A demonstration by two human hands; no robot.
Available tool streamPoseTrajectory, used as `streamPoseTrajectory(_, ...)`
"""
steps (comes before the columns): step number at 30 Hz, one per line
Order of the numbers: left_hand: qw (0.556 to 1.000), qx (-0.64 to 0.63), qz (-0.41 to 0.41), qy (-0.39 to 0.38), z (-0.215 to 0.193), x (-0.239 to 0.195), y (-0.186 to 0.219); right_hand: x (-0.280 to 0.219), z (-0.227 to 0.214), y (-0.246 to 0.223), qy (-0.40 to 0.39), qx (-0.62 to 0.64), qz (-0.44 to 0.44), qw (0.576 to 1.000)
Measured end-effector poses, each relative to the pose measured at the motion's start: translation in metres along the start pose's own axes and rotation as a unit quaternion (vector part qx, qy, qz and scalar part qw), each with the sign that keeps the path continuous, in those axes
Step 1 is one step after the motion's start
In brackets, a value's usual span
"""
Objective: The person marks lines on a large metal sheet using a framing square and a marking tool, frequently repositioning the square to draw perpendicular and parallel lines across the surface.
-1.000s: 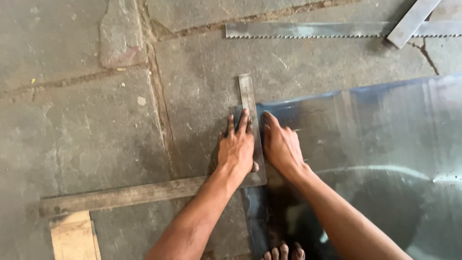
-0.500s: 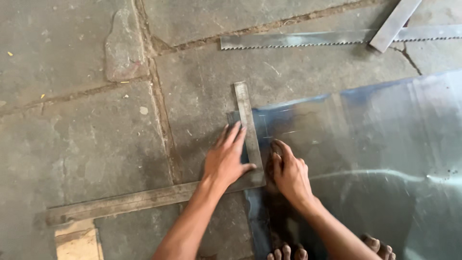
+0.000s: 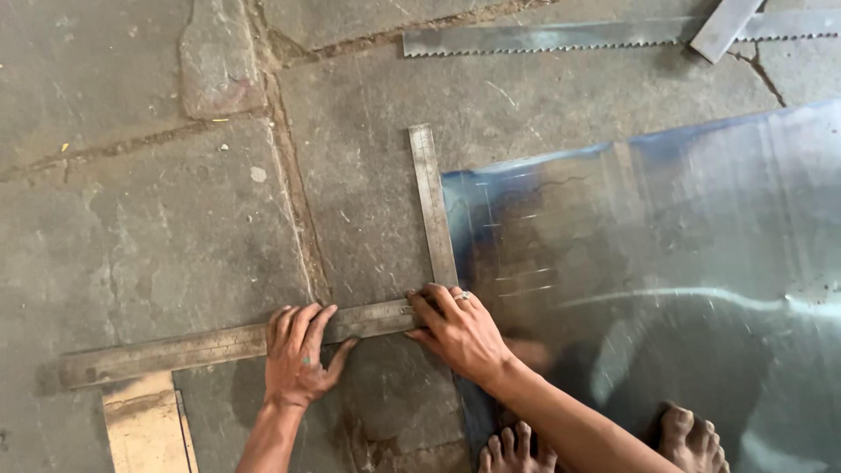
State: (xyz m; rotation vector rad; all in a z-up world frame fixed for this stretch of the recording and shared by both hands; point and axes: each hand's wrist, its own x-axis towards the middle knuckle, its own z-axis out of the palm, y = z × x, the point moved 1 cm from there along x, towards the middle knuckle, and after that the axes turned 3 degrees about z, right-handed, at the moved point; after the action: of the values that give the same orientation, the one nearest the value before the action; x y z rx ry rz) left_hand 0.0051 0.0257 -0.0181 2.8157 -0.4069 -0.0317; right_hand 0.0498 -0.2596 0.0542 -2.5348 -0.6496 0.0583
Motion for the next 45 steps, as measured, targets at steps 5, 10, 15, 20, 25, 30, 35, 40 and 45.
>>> streamPoseTrajectory(5,1.0,-0.018,0.003,0.007,-0.003,-0.001,0.002,-0.008,0.006,0.01,0.041,-0.014,-0.021,0.999)
streamPoseTrajectory(10,0.999,-0.02,0.03,0.023,-0.006,0.001,0.003,-0.011,0.012,0.012,0.04,-0.014,-0.02,0.999)
streamPoseTrajectory(15,0.998,-0.019,0.05,0.036,-0.005,0.0,0.003,-0.011,0.014,0.014,0.032,-0.014,-0.018,0.999)
streamPoseTrajectory(20,0.998,-0.024,0.052,0.037,-0.004,0.0,0.003,-0.011,0.015,0.015,0.031,-0.018,-0.018,0.999)
streamPoseTrajectory(25,0.998,-0.02,0.05,0.037,-0.005,0.004,0.003,-0.01,0.016,0.015,0.018,-0.011,-0.006,1.0)
streamPoseTrajectory(30,0.998,-0.015,0.051,0.025,-0.004,0.001,0.003,-0.013,0.018,0.016,0.027,-0.027,-0.01,0.999)
streamPoseTrajectory(35,0.997,-0.034,0.046,0.047,-0.018,0.014,0.013,-0.013,0.015,0.014,0.031,-0.013,-0.005,0.999)
streamPoseTrajectory(40,0.996,-0.046,0.037,0.06,-0.018,0.115,0.074,-0.012,0.013,0.013,0.037,-0.011,-0.008,0.999)
streamPoseTrajectory(45,0.953,-0.009,-0.034,-0.3,-0.048,0.217,0.124,-0.015,-0.009,0.017,0.124,0.084,0.045,0.988)
